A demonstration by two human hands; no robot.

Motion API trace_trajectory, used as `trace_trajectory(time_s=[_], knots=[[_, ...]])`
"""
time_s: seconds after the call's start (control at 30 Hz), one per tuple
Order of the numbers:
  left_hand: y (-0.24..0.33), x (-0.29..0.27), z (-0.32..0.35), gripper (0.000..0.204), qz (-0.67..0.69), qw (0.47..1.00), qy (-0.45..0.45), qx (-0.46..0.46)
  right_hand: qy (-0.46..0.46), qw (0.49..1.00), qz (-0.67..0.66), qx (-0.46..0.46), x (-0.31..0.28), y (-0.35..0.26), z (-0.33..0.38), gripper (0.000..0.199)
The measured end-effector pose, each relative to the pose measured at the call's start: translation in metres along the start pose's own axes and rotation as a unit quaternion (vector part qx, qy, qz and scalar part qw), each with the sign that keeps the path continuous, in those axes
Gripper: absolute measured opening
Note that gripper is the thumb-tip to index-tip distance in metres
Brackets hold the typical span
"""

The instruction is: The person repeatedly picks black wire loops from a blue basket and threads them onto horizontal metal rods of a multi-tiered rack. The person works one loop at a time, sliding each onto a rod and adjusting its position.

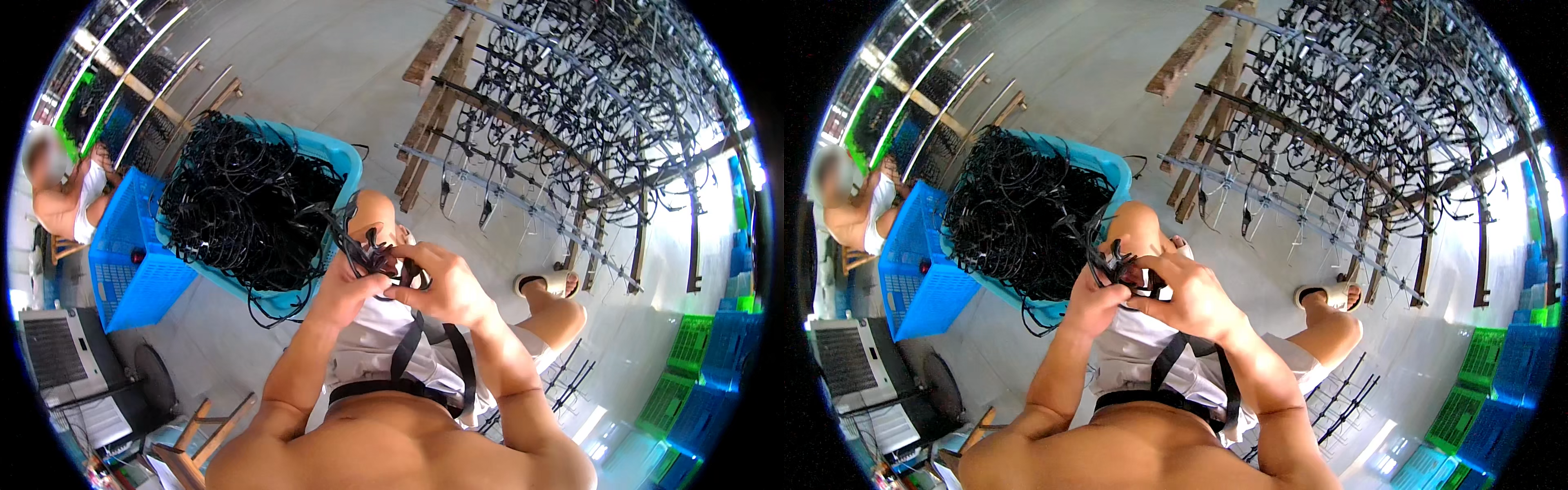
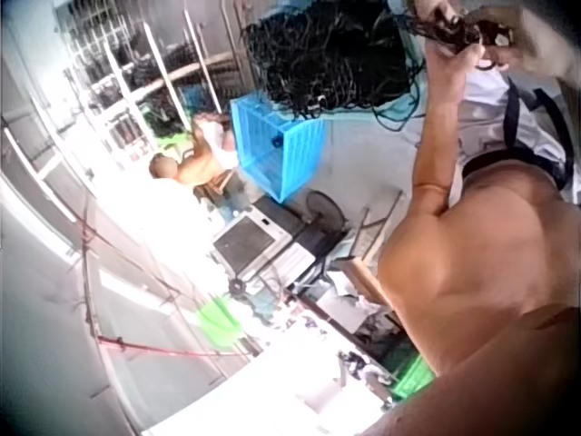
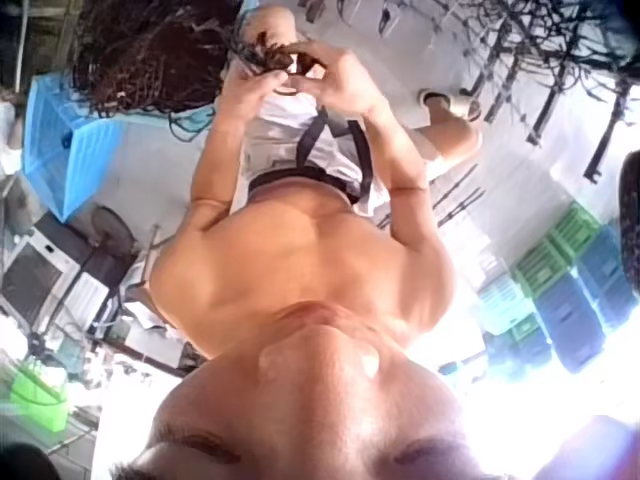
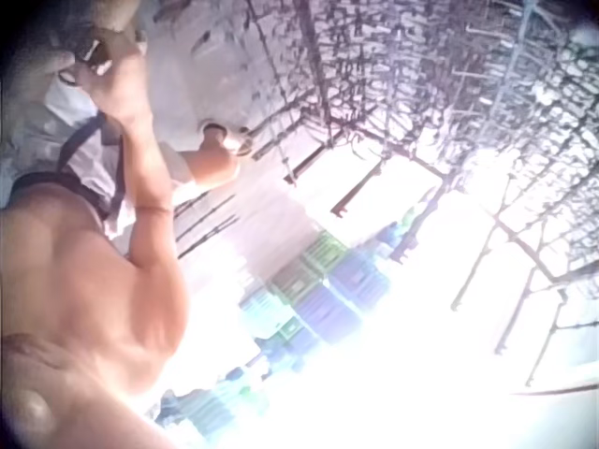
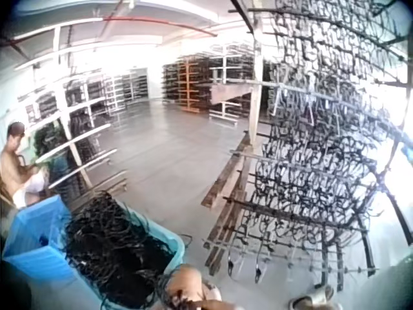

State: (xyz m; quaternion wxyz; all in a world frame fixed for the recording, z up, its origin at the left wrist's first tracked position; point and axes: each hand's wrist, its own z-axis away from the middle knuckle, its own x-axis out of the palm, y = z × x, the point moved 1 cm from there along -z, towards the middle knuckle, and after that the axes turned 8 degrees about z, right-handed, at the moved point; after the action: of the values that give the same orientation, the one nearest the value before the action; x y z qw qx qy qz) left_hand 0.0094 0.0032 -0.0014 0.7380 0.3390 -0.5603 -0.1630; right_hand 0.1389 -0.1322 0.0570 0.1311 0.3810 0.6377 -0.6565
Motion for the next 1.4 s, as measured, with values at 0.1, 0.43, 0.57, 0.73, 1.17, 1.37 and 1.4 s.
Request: trace_trajectory(time_s=[0.1, 0.43, 0.57, 0.73, 1.17, 1.37, 1.4], knots=[[0.009, 0.012, -0.002, 0.075, -0.063, 0.998, -0.023, -0.021, 0.01, 0.974, -0.226, 0.03, 0.005, 0.008, 0.005, 0.041], [-0.021, 0.017, -0.011, 0.027, 0.195, 0.974, 0.112, -0.019, -0.008, 0.971, -0.227, 0.072, 0.0, 0.021, 0.023, 0.035], [-0.009, 0.03, -0.01, 0.039, 0.338, 0.938, -0.045, -0.064, 0.027, 0.925, -0.379, -0.011, 0.015, 0.041, 0.028, 0.033], [-0.046, 0.017, -0.022, 0.039, 0.117, 0.986, 0.052, 0.102, 0.085, 0.962, -0.254, -0.059, 0.002, 0.029, 0.024, 0.031], [-0.045, 0.012, -0.015, 0.036, 0.142, 0.986, 0.025, 0.084, 0.047, 0.878, -0.476, 0.008, 0.035, -0.005, 0.02, 0.031], [-0.042, 0.013, -0.035, 0.027, 0.171, 0.975, 0.106, 0.095, 0.076, 0.895, -0.427, -0.107, 0.031, 0.027, 0.027, 0.024], [-0.033, 0.009, -0.032, 0.029, 0.155, 0.976, 0.106, 0.107, 0.083, 0.883, -0.451, -0.097, 0.03, 0.03, 0.032, 0.022]])
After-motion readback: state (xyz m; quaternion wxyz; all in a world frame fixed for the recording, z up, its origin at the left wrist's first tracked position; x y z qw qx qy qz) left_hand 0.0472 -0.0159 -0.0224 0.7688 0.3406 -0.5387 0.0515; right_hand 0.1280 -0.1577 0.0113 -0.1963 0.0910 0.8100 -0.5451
